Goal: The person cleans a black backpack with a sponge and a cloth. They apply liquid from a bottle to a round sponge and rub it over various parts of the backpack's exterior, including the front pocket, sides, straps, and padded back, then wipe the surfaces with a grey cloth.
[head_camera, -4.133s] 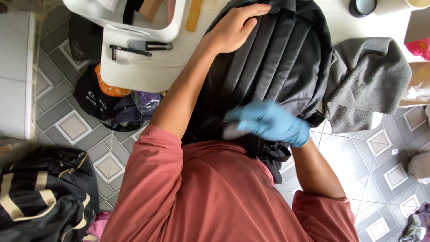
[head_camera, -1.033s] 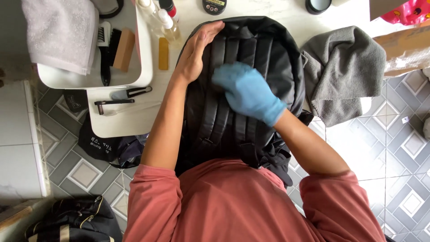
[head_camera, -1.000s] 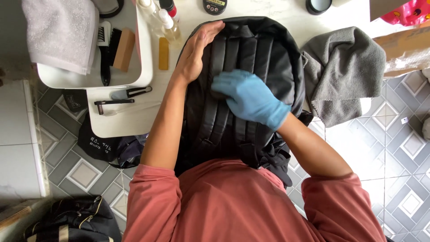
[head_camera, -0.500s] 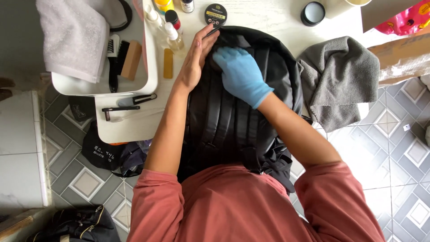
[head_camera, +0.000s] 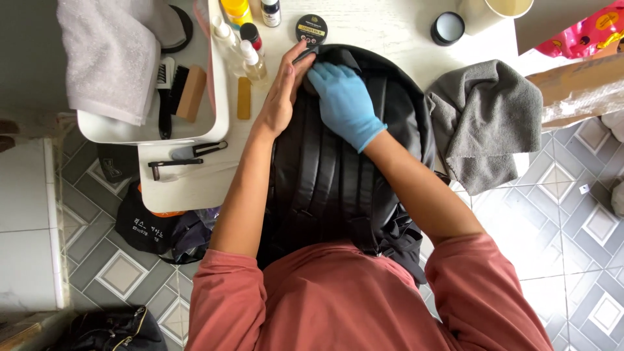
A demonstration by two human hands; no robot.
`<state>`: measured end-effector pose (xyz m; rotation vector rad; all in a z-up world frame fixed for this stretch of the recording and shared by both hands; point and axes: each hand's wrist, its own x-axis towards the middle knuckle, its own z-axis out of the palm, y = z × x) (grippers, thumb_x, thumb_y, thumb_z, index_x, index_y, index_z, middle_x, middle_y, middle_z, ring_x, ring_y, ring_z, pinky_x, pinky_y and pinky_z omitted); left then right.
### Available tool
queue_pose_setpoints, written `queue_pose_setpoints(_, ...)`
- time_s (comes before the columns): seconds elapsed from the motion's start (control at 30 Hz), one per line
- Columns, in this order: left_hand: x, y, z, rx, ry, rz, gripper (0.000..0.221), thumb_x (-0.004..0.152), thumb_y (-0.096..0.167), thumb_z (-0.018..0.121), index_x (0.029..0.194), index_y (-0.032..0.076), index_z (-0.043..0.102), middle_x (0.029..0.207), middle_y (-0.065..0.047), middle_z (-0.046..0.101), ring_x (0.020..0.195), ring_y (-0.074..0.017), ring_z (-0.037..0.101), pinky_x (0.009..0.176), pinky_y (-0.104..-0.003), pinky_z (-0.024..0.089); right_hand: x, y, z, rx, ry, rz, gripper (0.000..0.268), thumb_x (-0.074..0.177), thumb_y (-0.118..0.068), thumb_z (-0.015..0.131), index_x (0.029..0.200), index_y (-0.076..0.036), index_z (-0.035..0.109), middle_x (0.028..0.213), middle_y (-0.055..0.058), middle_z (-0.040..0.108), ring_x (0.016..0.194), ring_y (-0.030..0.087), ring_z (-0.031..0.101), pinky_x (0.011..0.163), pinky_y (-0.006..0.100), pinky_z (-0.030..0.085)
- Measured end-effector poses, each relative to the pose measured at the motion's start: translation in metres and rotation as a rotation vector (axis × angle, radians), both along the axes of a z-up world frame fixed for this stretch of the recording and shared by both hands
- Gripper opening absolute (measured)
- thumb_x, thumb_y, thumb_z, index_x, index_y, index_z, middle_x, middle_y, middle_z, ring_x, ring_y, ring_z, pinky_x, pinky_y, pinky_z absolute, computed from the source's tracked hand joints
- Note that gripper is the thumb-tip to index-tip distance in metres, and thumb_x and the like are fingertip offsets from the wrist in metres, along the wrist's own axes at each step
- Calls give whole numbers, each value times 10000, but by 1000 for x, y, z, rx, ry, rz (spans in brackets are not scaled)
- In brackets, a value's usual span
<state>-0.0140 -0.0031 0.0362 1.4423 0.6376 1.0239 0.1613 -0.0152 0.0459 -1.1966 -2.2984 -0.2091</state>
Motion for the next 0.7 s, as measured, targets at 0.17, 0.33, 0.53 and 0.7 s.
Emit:
queue_pose_setpoints(0.17, -1, -2, 3, -67, -71, -44, 711, 1096, 628, 286, 1607, 134, 245, 1632, -307, 364, 1576, -374, 314, 1325, -451, 224, 9, -35, 39, -349, -100, 10, 161, 705, -46, 560, 812, -143, 632, 757, 92, 693, 683, 401, 672, 554, 501, 508)
queue_pose_setpoints(0.33, -1, -1, 4, -111, -95, -67, 777, 1063, 689, 322, 1615, 148, 235, 1657, -275, 329, 1602, -373, 250, 1331, -469, 142, 7, -31, 66, -117, -78, -90, 320, 740, -27, 543, 1051, -66, 603, 981, 81, 655, 850, 348, 647, 594, 440, 486)
queue_pose_setpoints(0.53, -1, -3, 6, -36, -53, -56, 742, 1090, 648, 276, 1612, 123, 231, 1646, -344, 308, 1590, -396, 264, 1327, -441, 206, 2, -14, -6, -86, -41, -40, 432, 759, -27, 538, 1174, 12, 650, 1202, 201, 694, 1094, 383, 649, 1001, 490, 485)
queue_pose_setpoints(0.7, 0, -2, 1, -41, -54, -66, 745, 1092, 630, 296, 1608, 97, 233, 1655, -300, 309, 1589, -393, 260, 1331, -478, 189, 0, -85, 44, -353, 133, 195, 444, 639, 2, 474, 1073, -12, 564, 1059, 211, 614, 970, 421, 572, 877, 484, 451)
